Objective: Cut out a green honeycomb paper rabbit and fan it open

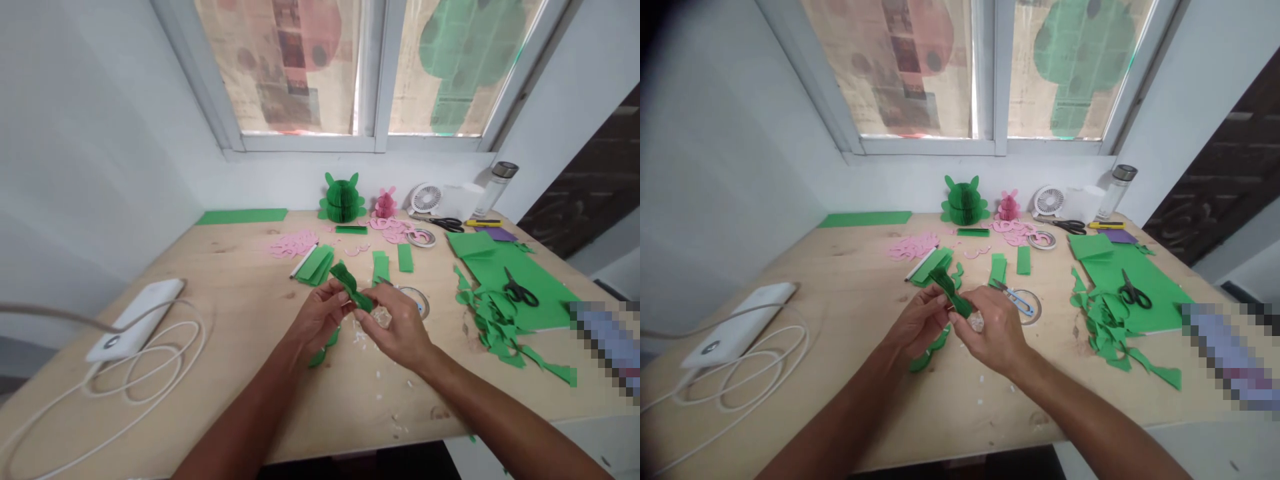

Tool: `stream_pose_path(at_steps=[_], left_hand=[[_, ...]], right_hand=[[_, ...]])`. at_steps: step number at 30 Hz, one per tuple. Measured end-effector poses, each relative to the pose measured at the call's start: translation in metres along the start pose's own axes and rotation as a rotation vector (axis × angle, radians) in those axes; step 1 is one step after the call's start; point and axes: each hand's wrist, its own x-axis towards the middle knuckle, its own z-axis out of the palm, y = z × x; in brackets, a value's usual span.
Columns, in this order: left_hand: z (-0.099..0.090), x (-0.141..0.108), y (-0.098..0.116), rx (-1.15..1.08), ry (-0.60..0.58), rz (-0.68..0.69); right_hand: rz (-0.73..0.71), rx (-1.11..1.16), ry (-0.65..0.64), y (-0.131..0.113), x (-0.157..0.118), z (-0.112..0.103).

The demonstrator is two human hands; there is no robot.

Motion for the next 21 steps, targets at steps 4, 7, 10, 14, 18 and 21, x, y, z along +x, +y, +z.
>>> stream_pose_path(at_steps=[4, 7, 10, 14, 18, 21], left_hand=[[-0.003, 0.003, -0.001, -0.004, 0.037, 0.0], [-0.004, 0.004, 0.0, -0.007, 0.05, -0.003], [-0.003, 0.004, 0.0, 0.014, 0.07, -0.013], [-0.001, 0.003, 0.0, 0.092, 0.121, 0.001], [0.001, 0.003, -0.002, 0.241, 0.166, 0.093], [0.001, 0.005, -0.004, 0.358, 0.19, 0.163]], right_hand=[[-0.027, 0.005, 0.019, 0.011, 0.0, 0.008], [0.019, 0.071, 0.035, 0.018, 0.0, 0.01], [0.068, 0.123, 0.049, 0.023, 0.0, 0.011], [0.126, 0.176, 0.087, 0.026, -0.002, 0.013], [0.216, 0.229, 0.12, 0.028, -0.005, 0.017], [0.275, 0.251, 0.112, 0.031, -0.007, 0.02]])
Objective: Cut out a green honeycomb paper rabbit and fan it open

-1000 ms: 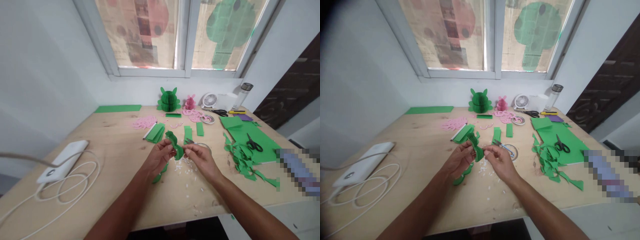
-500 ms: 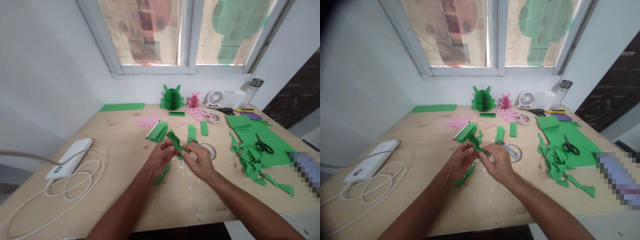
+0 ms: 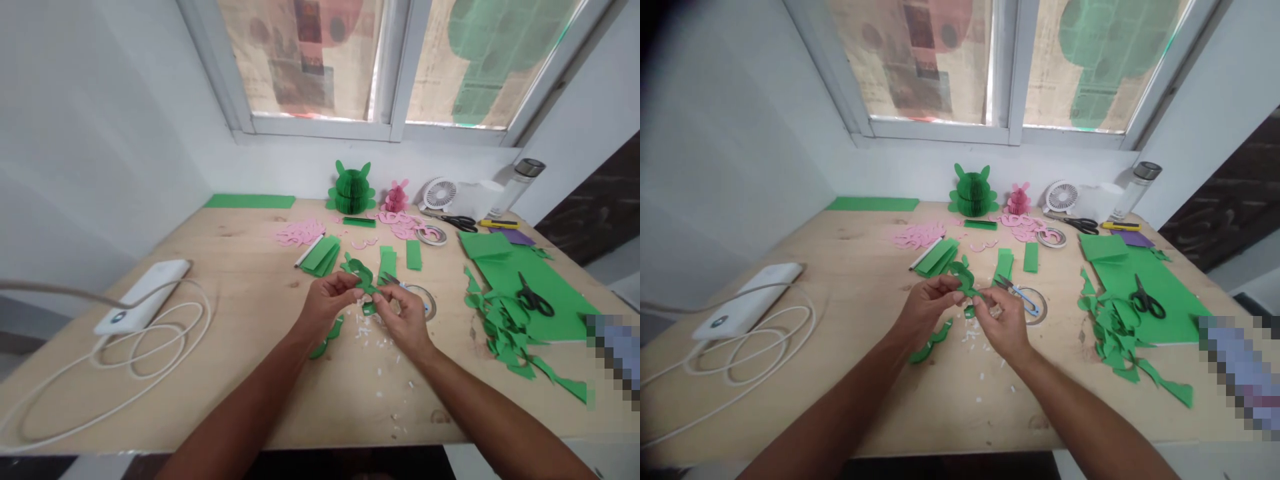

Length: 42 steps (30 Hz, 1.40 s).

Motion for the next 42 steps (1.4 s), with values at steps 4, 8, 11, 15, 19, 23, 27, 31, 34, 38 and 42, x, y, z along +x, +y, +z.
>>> stream_pose_path(at_steps=[4, 8, 11, 15, 19, 23, 27, 31, 34, 38, 42], left_hand=[[-0.002, 0.001, 0.0, 0.014, -0.045, 0.005], [-0.003, 0.0, 0.004, -0.056, -0.086, -0.078], [-0.004, -0.001, 0.007, -0.131, -0.106, -0.152], [-0.006, -0.002, 0.008, -0.192, -0.14, -0.182], [-0.006, -0.001, 0.008, -0.164, -0.17, -0.155], [-0.005, -0.001, 0.008, -0.052, -0.164, -0.068], [-0.001, -0.003, 0.008, 0.15, -0.096, 0.117], [0.002, -0.005, 0.008, 0.299, -0.054, 0.265], [0.003, -0.006, 0.007, 0.35, -0.031, 0.319], [0.003, -0.006, 0.007, 0.4, 0.009, 0.367], [0.003, -0.007, 0.008, 0.448, 0.032, 0.406]], right_hand=[[0.05, 0.024, -0.037, 0.003, -0.001, 0.001], [0.05, 0.056, -0.061, 0.004, -0.002, 0.001], [0.038, 0.08, -0.078, 0.006, -0.003, 0.001], [0.032, 0.129, -0.08, 0.009, -0.005, 0.001], [0.069, 0.209, -0.08, 0.009, -0.005, 0.002], [0.18, 0.316, -0.023, 0.011, -0.004, 0.004], [0.286, 0.46, 0.028, 0.017, -0.003, 0.007], [0.341, 0.593, -0.016, 0.018, -0.003, 0.008], [0.352, 0.615, -0.042, 0.016, -0.003, 0.007], [0.352, 0.588, -0.072, 0.014, -0.003, 0.007], [0.349, 0.597, -0.101, 0.013, -0.002, 0.007]])
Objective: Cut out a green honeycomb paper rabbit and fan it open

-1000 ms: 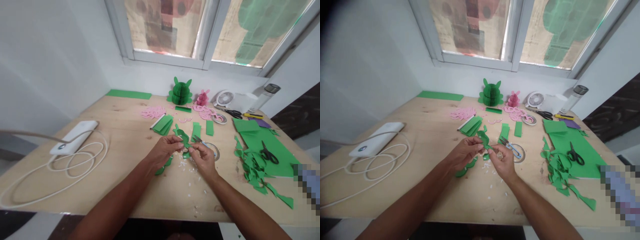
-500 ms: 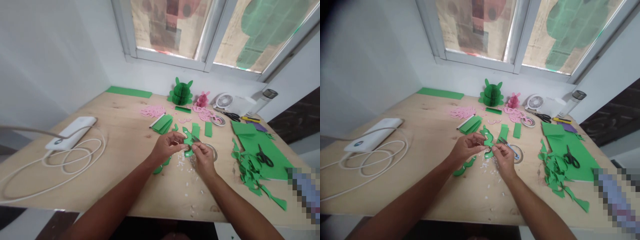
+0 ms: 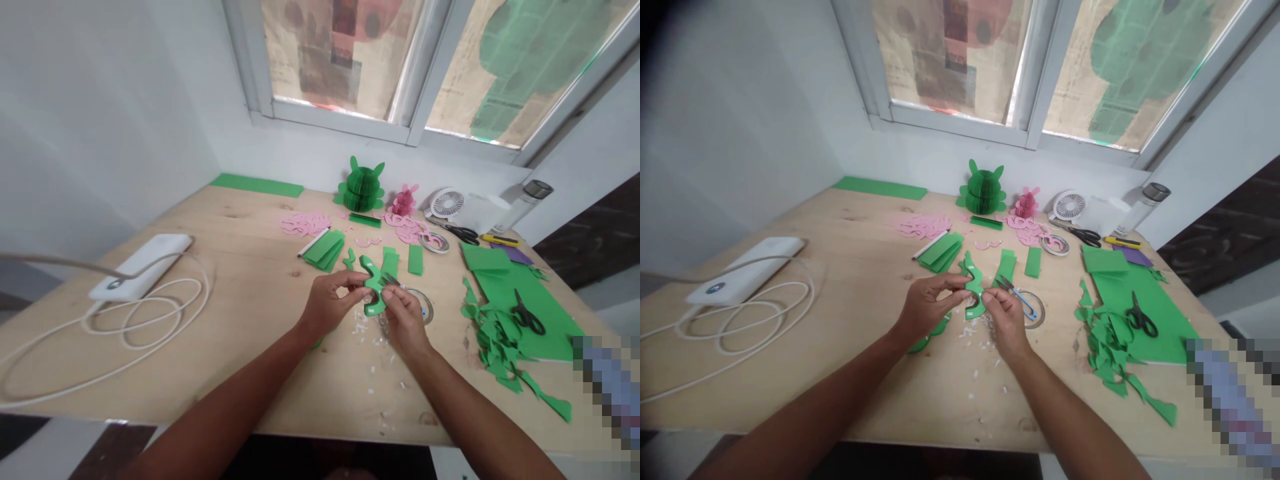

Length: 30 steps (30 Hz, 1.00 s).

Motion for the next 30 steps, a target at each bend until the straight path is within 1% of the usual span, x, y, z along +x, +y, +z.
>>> stream_pose_path(at_steps=[3, 6, 9, 11, 14, 17, 21, 24, 26, 28, 30], left_hand=[[0.0, -0.0005, 0.0, 0.069, 0.019, 0.041], [-0.0002, -0.0007, -0.0001, 0.12, 0.013, 0.074], [0.0, -0.0007, 0.0003, 0.115, 0.001, 0.074], [0.0005, -0.001, -0.0002, 0.05, -0.028, 0.036], [0.0019, -0.002, -0.003, -0.102, -0.068, -0.057], [0.0038, -0.0027, -0.0057, -0.226, -0.054, -0.161], [0.0056, -0.0019, -0.0047, -0.342, -0.035, -0.284], [0.0053, 0.0002, -0.0032, -0.38, -0.025, -0.321], [0.0046, 0.0018, -0.0033, -0.388, -0.009, -0.331], [0.0038, 0.003, -0.0047, -0.379, 0.007, -0.332], [0.0031, 0.0036, -0.0068, -0.368, 0.021, -0.33]], right_hand=[[0.007, 0.016, -0.001, 0.0003, 0.0007, -0.0001], [0.026, 0.046, 0.0, 0.0025, 0.0015, -0.0007], [0.032, 0.081, 0.003, 0.0053, 0.0022, -0.0014], [0.027, 0.099, 0.011, 0.0065, 0.0024, -0.0017], [0.01, 0.12, 0.014, 0.0073, 0.0021, -0.0021], [-0.003, 0.098, 0.016, 0.0086, 0.0018, -0.0027], [-0.027, 0.004, 0.014, 0.0089, 0.0012, -0.0032], [-0.061, -0.105, 0.0, 0.006, 0.0009, -0.0031], [-0.075, -0.176, -0.04, 0.0042, 0.001, -0.0032], [-0.063, -0.211, -0.068, 0.004, 0.0012, -0.0037], [-0.051, -0.245, -0.062, 0.0057, 0.0016, -0.0045]])
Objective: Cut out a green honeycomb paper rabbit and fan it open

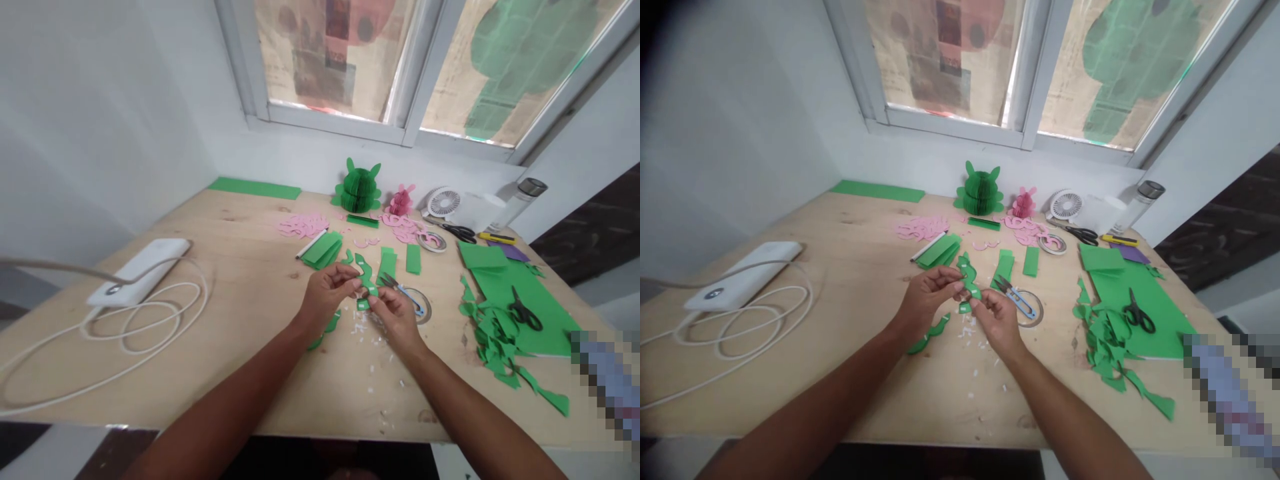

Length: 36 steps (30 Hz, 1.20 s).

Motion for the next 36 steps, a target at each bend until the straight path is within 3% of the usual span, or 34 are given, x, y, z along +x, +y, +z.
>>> stream_pose_path(at_steps=[8, 16, 23, 36], left_hand=[[-0.003, 0.001, -0.003, -0.047, -0.046, -0.079], [-0.001, 0.001, 0.003, -0.32, -0.035, -0.211], [0.001, -0.002, -0.001, -0.436, -0.048, -0.269], [-0.001, 0.0, -0.004, -0.47, -0.09, -0.361]], right_hand=[[-0.007, -0.037, 0.054, 0.004, 0.0, 0.0], [0.009, 0.199, -0.109, -0.004, -0.002, 0.003], [0.057, 0.355, -0.158, 0.001, -0.001, 0.005], [0.011, 0.247, -0.094, 0.006, -0.001, 0.006]])
